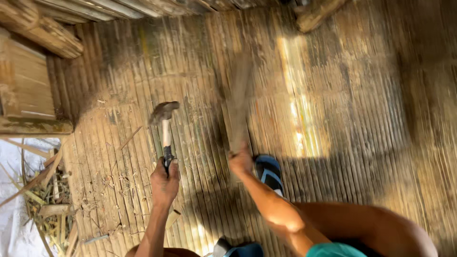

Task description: The person sweeps a bamboo floor using a traditional broom and a hammer. They gather debris and sweep it into a pile, occasionally using the hammer to assist in moving the debris.

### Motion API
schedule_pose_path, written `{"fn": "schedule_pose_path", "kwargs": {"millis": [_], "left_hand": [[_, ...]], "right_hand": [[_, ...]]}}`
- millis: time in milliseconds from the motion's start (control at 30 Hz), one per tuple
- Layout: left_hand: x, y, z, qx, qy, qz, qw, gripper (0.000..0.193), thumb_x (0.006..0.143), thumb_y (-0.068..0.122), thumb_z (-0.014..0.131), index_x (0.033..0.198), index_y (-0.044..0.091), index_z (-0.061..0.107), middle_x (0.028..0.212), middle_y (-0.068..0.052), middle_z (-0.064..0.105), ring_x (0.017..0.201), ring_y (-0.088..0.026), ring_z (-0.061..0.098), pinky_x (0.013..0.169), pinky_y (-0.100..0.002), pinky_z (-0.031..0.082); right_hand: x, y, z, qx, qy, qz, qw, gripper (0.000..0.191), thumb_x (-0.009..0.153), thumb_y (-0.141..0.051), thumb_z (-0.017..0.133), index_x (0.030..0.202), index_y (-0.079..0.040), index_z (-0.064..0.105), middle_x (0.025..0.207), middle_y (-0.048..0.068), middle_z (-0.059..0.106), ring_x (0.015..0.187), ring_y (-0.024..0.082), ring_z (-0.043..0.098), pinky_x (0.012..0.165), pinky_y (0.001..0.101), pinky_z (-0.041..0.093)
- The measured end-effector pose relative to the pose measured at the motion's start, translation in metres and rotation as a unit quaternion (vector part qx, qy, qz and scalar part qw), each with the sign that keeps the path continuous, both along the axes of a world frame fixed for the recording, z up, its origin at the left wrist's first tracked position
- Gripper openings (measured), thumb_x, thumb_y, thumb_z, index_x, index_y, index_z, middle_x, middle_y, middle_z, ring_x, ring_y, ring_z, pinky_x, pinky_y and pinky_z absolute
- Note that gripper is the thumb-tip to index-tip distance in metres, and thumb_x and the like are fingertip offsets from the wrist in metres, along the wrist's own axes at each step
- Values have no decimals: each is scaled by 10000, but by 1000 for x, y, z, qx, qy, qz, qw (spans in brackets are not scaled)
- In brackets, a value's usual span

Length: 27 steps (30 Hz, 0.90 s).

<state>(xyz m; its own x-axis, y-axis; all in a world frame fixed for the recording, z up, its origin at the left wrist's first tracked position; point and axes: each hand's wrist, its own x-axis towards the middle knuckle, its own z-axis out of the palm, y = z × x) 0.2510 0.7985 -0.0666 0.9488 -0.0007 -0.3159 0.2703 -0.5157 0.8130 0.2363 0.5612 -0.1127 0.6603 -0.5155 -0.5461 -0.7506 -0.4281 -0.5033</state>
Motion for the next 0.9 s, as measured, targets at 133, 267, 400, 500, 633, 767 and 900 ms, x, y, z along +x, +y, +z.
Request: {"fn": "schedule_pose_path", "kwargs": {"millis": [133,267,400,500,633,767,900], "left_hand": [[-4,13,-14,-63,2,60,996,244,1039,263,601,920,53,565,611,-41,588,475,-130,532,425,-335,426],[-6,25,-19,-68,9,76,995,281,1042,287,597,873,68,543,601,-26,570,479,-117,542,442,-314,431],[-6,31,-21,-111,1,70,991,283,1055,290,589,892,66,531,617,-22,549,502,-114,523,461,-304,425],[-6,27,-24,-111,28,71,991,291,1053,300,592,885,68,535,606,-18,559,494,-113,520,453,-305,418],[-7,19,-27,-191,33,67,979,292,1060,299,601,898,66,531,617,-10,541,500,-102,501,456,-297,409],[-3,16,-27,-175,77,62,980,235,1037,279,584,913,84,541,614,-2,551,483,-105,493,441,-296,410],[4,17,-23,-165,66,55,982,245,1047,261,603,902,75,536,616,-13,535,497,-112,486,452,-305,392]], "right_hand": [[-14,87,41,101,80,111,985,1006,980,-207,626,1662,-209,-115,1466,286,421,666,262,666,480,350,547],[-59,94,53,68,25,215,974,1077,917,-347,757,1646,-241,-28,1585,249,386,770,297,709,585,390,583],[-100,25,38,-73,-274,108,953,992,852,-242,803,1644,-117,220,1435,252,570,1118,389,672,880,396,565],[-97,-39,27,-32,-281,-105,953,875,865,-202,736,1579,-61,251,1295,202,651,1027,320,690,849,373,565],[-74,-39,35,-25,-98,-175,979,793,895,-223,705,1548,-47,291,1228,204,700,1009,305,709,860,368,571],[-78,14,58,33,91,32,995,926,902,-279,701,1620,-109,143,1316,236,626,1013,334,706,865,367,571],[-89,20,78,26,68,140,987,1039,908,-340,721,1689,-167,58,1321,272,634,1048,352,678,899,359,545]]}}
